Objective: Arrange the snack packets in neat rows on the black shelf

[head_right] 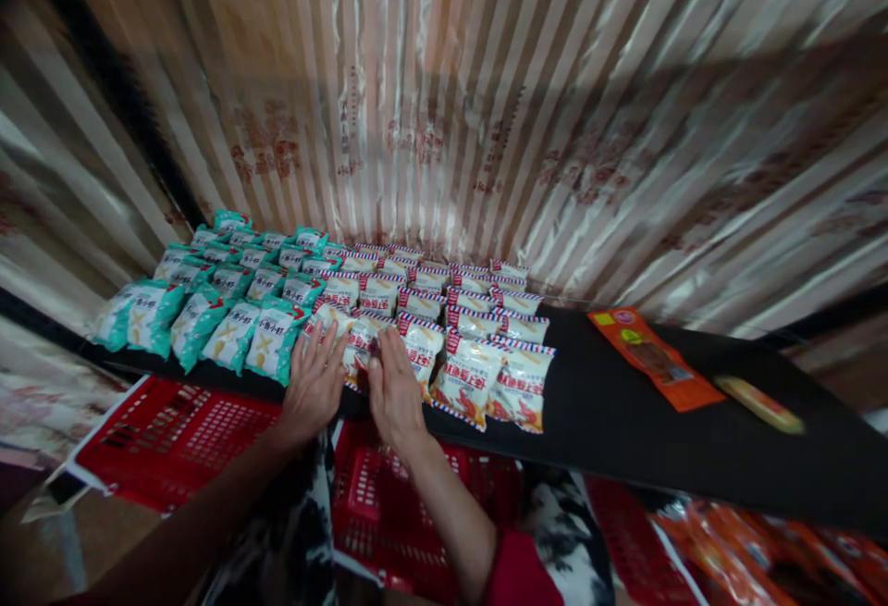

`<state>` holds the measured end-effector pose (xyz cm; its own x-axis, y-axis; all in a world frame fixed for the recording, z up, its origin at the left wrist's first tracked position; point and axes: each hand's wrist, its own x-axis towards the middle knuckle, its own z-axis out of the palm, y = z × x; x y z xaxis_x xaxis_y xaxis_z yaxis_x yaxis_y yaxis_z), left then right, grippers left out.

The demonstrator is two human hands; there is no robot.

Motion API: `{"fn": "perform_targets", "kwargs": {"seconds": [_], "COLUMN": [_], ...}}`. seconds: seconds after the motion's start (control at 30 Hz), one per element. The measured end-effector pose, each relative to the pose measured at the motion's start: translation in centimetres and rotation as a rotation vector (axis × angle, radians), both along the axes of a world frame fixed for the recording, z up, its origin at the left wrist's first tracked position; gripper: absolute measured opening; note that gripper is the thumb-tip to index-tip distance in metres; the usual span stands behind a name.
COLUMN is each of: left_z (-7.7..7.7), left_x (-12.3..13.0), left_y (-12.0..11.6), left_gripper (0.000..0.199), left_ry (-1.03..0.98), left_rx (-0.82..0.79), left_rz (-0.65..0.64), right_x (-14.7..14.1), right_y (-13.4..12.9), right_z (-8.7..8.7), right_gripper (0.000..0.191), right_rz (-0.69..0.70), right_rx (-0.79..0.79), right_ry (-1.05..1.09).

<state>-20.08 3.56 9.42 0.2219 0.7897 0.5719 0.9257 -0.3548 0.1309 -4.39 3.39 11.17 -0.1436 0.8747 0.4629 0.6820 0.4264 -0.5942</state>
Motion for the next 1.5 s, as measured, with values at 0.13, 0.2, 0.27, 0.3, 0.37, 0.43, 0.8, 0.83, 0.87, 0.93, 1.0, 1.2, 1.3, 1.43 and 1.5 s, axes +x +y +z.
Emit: {"fn": "perform_targets", "kwargs": {"seconds": [0.13,0.2,0.27,0.3,0.37,0.43,0.8,0.83,0.87,0.93,1.0,1.2,1.3,1.43,1.5], "left_z": [0.9,1.0,0.9,0.9,0.9,1.2,1.8,1.7,1.5,1.2,0.9,0.1,0.1,0.2,0.3], "left_x": [-0.2,-0.4,-0.5,-0.6,-0.5,-0.1,2.6,2.7,2.8,2.8,2.9,3.2,3.5,4.3,4.8], "left_y": [2.4,2.9,3.0,3.0,3.0,3.1,1.5,1.4,1.5,1.6,1.7,1.2,1.1,1.6,2.0], "left_gripper": [0.048,0.048,0.049,0.050,0.050,0.049,0.043,0.043,0.043,0.043,0.043,0.046,0.046,0.046,0.047], "left_ry": [0.096,0.131,0.150,0.155,0.161,0.164,0.137,0.142,0.147,0.156,0.164,0.158,0.155,0.121,0.109], "left_rx": [-0.037,-0.039,-0.030,-0.027,-0.023,-0.020,-0.083,-0.083,-0.081,-0.075,-0.063,-0.017,-0.002,0.027,0.028], "left_rz": [-0.056,-0.073,-0.086,-0.089,-0.090,-0.100,-0.197,-0.200,-0.201,-0.195,-0.193,-0.183,-0.174,-0.152,-0.156], "right_x": [1.7,1.9,1.7,1.6,1.4,1.4,5.6,5.7,5.7,5.5,5.2,4.6,4.7,4.5,4.2], "right_y": [0.5,0.2,-0.5,-0.9,-1.7,-2.4,-5.8,-5.9,-6.0,-5.9,-5.5,-4.7,-4.2,-2.7,-1.7], "right_z": [0.7,0.6,0.3,0.1,-0.2,-0.6,-1.2,-1.1,-1.0,-1.1,-1.4,-2.1,-1.7,-0.9,-0.6], "right_gripper": [0.049,0.049,0.048,0.047,0.045,0.044,0.041,0.041,0.041,0.041,0.042,0.042,0.042,0.043,0.044], "right_rz": [-0.033,-0.030,-0.008,0.011,0.052,0.068,0.027,0.026,0.021,0.005,-0.003,0.022,-0.020,-0.095,-0.120], "right_rx": [-0.048,-0.054,-0.053,-0.050,-0.037,-0.029,-0.064,-0.052,-0.038,-0.014,-0.001,0.018,0.055,0.082,0.081], "right_ry": [0.092,0.106,0.105,0.100,0.090,0.090,0.129,0.131,0.130,0.120,0.092,0.024,0.046,0.056,0.031]}}
